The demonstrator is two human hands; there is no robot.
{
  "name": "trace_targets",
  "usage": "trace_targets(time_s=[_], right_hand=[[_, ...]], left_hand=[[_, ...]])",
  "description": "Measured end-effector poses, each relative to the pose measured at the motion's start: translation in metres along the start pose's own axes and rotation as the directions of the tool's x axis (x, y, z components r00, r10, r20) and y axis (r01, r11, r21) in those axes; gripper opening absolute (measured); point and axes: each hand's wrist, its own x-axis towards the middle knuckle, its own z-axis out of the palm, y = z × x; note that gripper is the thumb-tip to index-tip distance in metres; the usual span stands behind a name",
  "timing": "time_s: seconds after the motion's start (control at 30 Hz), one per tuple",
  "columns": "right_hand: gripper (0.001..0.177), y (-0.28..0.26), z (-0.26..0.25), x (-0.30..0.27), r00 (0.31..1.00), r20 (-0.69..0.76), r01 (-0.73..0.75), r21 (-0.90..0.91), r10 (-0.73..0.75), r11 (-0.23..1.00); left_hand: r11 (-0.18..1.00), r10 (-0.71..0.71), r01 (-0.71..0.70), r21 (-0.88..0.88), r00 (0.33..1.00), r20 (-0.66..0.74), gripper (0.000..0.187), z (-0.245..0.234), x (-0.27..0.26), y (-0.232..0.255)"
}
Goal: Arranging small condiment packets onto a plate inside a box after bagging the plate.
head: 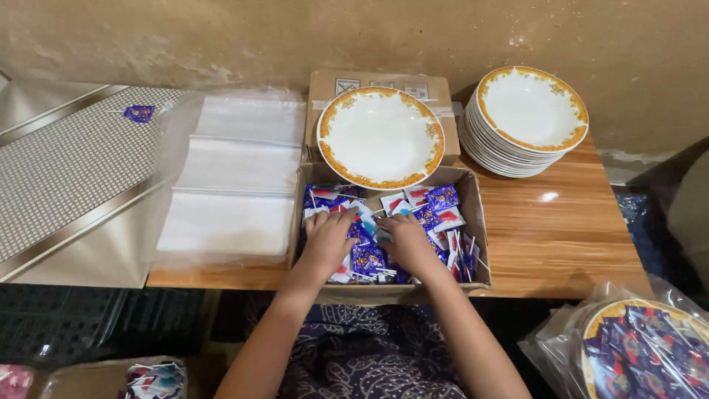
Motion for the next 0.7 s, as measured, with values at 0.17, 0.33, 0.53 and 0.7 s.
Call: trace_targets(time_s=[0.17, 0.33, 0.53, 0.7], right_hand=[[0.025, -0.003, -0.017, -0.008, 0.999, -0.023, -0.033, 0.277, 0.041, 0.960], [0.022, -0.012, -0.042, -0.017, 0.987, -0.072, -0.078, 0.554, 0.142, 0.829], [0.017, -0.016, -0.043, -0.023, 0.959, -0.143, -0.031, 0.803, 0.243, 0.595], [0.017, -0.009, -0.030, -0.026, 0.952, -0.225, 0.111, 0.883, 0.206, 0.456]], left_hand=[[0.994, 0.024, -0.032, -0.104, 0.996, -0.080, 0.024, -0.001, -0.003, -0.005], [0.966, -0.052, 0.003, -0.258, 0.981, -0.186, 0.006, -0.024, -0.007, -0.003], [0.997, 0.024, -0.022, -0.077, 0.999, 0.023, 0.046, -0.007, -0.005, 0.004], [0.997, 0.069, -0.064, -0.050, 0.992, 0.105, 0.032, -0.008, -0.006, 0.008]])
